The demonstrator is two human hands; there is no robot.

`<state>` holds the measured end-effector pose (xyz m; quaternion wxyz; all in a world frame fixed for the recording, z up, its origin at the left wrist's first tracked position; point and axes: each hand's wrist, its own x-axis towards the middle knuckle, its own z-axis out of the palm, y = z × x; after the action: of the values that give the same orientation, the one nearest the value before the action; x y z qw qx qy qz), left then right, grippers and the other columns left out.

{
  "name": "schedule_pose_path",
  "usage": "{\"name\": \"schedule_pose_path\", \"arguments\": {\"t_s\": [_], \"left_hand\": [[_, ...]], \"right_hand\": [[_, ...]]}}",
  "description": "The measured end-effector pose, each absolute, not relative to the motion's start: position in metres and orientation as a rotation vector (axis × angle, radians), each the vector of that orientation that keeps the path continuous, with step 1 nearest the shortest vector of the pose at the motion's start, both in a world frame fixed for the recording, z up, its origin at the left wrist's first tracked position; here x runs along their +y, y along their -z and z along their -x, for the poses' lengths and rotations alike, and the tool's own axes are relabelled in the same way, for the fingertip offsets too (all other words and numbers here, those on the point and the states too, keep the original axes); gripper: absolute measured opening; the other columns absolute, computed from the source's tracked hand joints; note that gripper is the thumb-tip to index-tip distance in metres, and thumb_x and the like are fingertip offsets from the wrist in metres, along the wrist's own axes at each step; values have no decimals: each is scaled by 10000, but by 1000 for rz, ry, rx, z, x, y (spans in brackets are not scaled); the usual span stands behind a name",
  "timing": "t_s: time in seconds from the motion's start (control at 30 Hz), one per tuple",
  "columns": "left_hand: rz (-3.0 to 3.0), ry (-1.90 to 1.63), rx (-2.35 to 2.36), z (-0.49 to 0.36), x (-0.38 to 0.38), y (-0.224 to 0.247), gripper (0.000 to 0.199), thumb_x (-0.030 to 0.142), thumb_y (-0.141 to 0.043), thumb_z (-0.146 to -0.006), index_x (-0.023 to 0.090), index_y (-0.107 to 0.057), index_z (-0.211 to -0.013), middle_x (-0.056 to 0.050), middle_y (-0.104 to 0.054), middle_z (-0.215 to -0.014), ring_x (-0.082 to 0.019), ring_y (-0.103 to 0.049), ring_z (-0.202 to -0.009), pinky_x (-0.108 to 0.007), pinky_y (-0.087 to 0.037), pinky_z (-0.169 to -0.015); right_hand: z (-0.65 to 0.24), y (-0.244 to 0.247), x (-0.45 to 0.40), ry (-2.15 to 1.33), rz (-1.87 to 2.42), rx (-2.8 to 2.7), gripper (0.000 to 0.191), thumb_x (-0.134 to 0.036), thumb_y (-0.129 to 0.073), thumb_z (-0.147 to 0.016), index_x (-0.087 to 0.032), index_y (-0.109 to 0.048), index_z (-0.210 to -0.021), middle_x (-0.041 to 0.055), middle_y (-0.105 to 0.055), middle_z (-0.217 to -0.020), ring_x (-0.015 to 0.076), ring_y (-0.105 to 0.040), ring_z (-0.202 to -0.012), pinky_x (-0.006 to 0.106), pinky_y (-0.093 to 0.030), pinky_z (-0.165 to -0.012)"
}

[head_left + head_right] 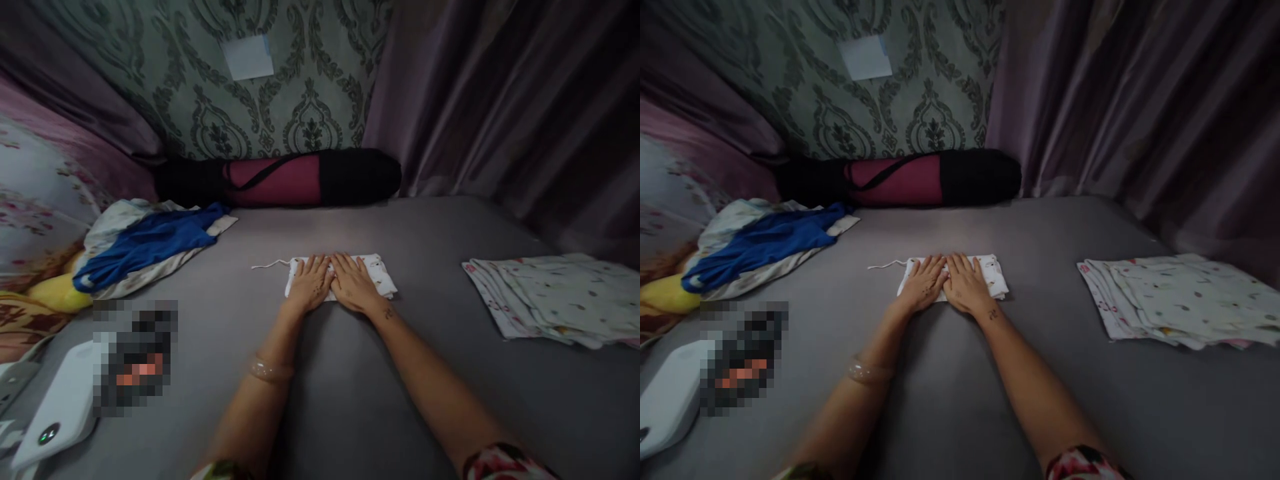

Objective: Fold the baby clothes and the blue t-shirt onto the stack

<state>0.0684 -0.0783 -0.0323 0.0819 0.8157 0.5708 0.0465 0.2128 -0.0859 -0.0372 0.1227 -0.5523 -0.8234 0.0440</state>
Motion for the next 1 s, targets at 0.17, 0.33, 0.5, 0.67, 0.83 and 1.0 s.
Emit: {"name": "schedule_pose_path", "arguments": {"t_s": [0.17,0.33,0.5,0.67,0.83,1.0], "left_hand": [[-2464,-132,1708,-69,-80,30,559,403,-215,-990,137,-302,-1473,-83,-297,-1538,-286,-235,-1426,-505,-184,-1158],[-2532,-231,1808,-73,-81,29,546,401,-194,-993,155,-345,-1456,-95,-319,-1529,-274,-223,-1432,-496,-166,-1163],[-2537,-167,1818,-72,-82,36,551,410,-192,-992,158,-347,-1456,-100,-341,-1518,-276,-273,-1413,-482,-190,-1155],[-2570,-196,1815,-68,-82,32,574,446,-190,-988,146,-363,-1446,-124,-363,-1504,-268,-293,-1406,-466,-196,-1154],[-2515,-238,1890,-60,-79,36,599,485,-178,-979,159,-365,-1444,-119,-363,-1505,-267,-274,-1414,-467,-171,-1162],[-2481,-204,1869,-57,-79,36,608,485,-182,-975,146,-357,-1448,-132,-362,-1503,-278,-279,-1410,-477,-179,-1158]], "right_hand": [[-220,30,-80,-294,1619,-2465,603,-298,-255,-923,-59,-299,-1475,102,-288,-1540,241,-195,-1430,463,-119,-1164],[-223,25,-80,-218,1695,-2410,585,-301,-225,-942,-78,-310,-1476,83,-268,-1550,251,-137,-1445,476,-89,-1167],[-220,32,-81,-192,1726,-2421,584,-328,-216,-953,-92,-314,-1478,78,-306,-1536,256,-184,-1432,455,-122,-1165],[-227,29,-79,-205,1735,-2443,581,-334,-220,-956,-105,-292,-1485,92,-244,-1559,259,-158,-1440,482,-108,-1160],[-226,29,-80,-146,1820,-2368,572,-320,-231,-954,-99,-312,-1476,111,-285,-1542,269,-174,-1434,484,-89,-1161],[-229,29,-77,-250,1818,-2403,575,-337,-210,-959,-107,-310,-1477,110,-276,-1546,268,-175,-1435,481,-103,-1161]]}}
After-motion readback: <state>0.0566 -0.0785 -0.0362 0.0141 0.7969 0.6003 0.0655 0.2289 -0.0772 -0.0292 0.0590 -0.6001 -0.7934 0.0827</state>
